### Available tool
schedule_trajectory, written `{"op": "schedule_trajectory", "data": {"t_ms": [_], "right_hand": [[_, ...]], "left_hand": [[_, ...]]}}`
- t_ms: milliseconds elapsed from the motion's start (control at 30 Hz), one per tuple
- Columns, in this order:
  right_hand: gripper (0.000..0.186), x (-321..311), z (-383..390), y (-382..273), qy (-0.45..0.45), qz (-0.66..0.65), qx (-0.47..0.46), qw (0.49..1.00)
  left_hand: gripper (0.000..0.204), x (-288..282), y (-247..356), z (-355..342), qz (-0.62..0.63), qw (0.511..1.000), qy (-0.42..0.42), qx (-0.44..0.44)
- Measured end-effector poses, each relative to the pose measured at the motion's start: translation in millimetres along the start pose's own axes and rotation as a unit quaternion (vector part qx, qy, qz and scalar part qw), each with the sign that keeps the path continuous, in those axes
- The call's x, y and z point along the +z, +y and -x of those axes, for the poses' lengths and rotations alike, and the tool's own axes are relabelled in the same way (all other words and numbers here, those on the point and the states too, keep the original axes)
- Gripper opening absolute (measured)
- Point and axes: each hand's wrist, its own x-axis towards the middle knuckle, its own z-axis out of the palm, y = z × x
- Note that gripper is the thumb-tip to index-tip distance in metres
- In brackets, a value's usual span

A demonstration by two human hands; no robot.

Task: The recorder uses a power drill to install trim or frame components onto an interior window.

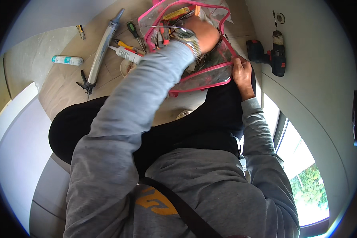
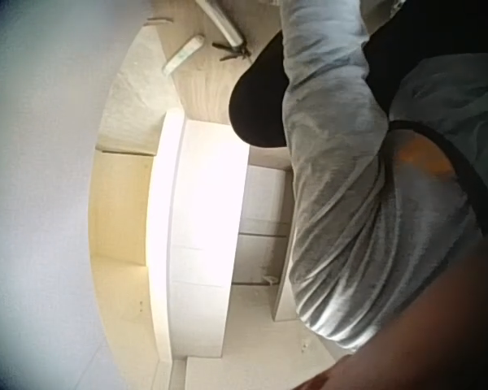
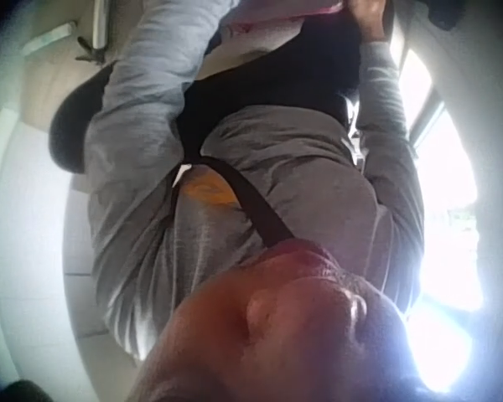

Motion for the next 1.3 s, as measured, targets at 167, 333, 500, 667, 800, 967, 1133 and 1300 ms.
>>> {"op": "schedule_trajectory", "data": {"t_ms": [167, 333, 500, 667, 800, 967, 1133, 1300], "right_hand": [[0.035, 4.8, -0.4, -18.8, 0.0, -0.098, 0.001, 0.995], [0.035, 4.4, -3.8, -9.5, 0.009, -0.124, 0.062, 0.99], [0.037, 5.7, -2.1, -2.3, 0.088, -0.123, 0.016, 0.988], [0.035, 10.4, -5.7, -4.8, 0.112, -0.082, 0.022, 0.99], [0.032, 8.4, -2.5, -10.1, 0.144, -0.04, 0.013, 0.989], [0.03, 2.5, 4.0, -5.4, 0.121, 0.147, -0.004, 0.982], [0.03, -13.0, -0.5, 6.7, 0.061, 0.162, 0.001, 0.985], [0.032, -8.2, -0.4, 1.5, 0.09, 0.04, -0.027, 0.995]], "left_hand": [[0.066, 130.3, 41.1, -21.7, 0.116, 0.982, -0.032, -0.149], [0.066, 137.1, 49.0, -14.0, 0.111, 0.978, 0.066, -0.164], [0.035, 127.9, 49.8, -2.7, 0.109, 0.978, 0.032, -0.177], [0.033, 119.6, 39.2, 39.2, 0.085, 0.989, -0.077, -0.089], [0.029, 85.7, 32.7, 41.5, 0.022, 0.974, -0.214, -0.072], [0.029, 53.1, 31.4, 33.0, 0.043, 0.905, -0.422, -0.022], [0.019, 81.4, 41.8, -9.1, 0.108, 0.993, -0.039, -0.001], [0.035, 201.7, 7.5, -65.2, -0.348, 0.932, -0.004, -0.098]]}}
